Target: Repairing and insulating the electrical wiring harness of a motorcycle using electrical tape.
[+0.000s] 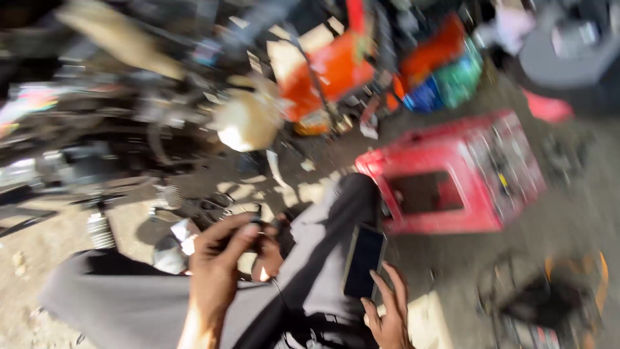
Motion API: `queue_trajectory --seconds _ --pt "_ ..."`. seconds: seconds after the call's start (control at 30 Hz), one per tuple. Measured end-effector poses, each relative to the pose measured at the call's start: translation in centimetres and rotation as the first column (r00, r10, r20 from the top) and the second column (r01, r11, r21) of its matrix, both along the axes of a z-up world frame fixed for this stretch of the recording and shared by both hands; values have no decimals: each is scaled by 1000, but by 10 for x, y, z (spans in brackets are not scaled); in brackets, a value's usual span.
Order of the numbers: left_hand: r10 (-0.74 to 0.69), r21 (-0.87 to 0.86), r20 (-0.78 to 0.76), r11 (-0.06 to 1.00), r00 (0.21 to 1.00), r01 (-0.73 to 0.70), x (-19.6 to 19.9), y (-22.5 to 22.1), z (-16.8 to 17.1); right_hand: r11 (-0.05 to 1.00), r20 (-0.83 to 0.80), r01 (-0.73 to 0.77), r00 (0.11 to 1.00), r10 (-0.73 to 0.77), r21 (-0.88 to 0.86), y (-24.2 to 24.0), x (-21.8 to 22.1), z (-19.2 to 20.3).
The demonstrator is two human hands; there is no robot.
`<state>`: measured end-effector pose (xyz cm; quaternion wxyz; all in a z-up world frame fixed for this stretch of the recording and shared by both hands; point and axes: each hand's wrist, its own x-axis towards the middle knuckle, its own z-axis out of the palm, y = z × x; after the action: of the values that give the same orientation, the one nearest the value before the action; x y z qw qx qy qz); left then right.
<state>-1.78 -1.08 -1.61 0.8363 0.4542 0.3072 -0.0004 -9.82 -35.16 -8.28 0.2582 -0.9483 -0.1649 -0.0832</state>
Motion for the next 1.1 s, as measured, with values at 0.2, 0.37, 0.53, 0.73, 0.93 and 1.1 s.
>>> queue_trajectory --seconds 0.2,0.37,0.53,0.73,0.93,1.1 --pt "170 -142 147 978 974 -150 50 7 49 964 516 -264 823 236 -21 114 141 128" --pt "240 -373 172 914 955 -163 107 -4 37 807 543 -465 598 589 -364 216 246 223" --pt "376 -494 233 840 897 -224 159 -17 18 482 392 -312 310 866 -819 260 340 195" --pt "521 -598 207 737 828 -315 220 -27 -20 530 186 -585 546 817 -613 268 341 217" --pt "459 -684 248 707 853 -182 227 -23 -12 579 43 -618 663 747 -531 267 344 226" --pt "446 -649 337 748 829 -139 258 -27 -43 683 -158 -541 826 541 -491 288 326 254"
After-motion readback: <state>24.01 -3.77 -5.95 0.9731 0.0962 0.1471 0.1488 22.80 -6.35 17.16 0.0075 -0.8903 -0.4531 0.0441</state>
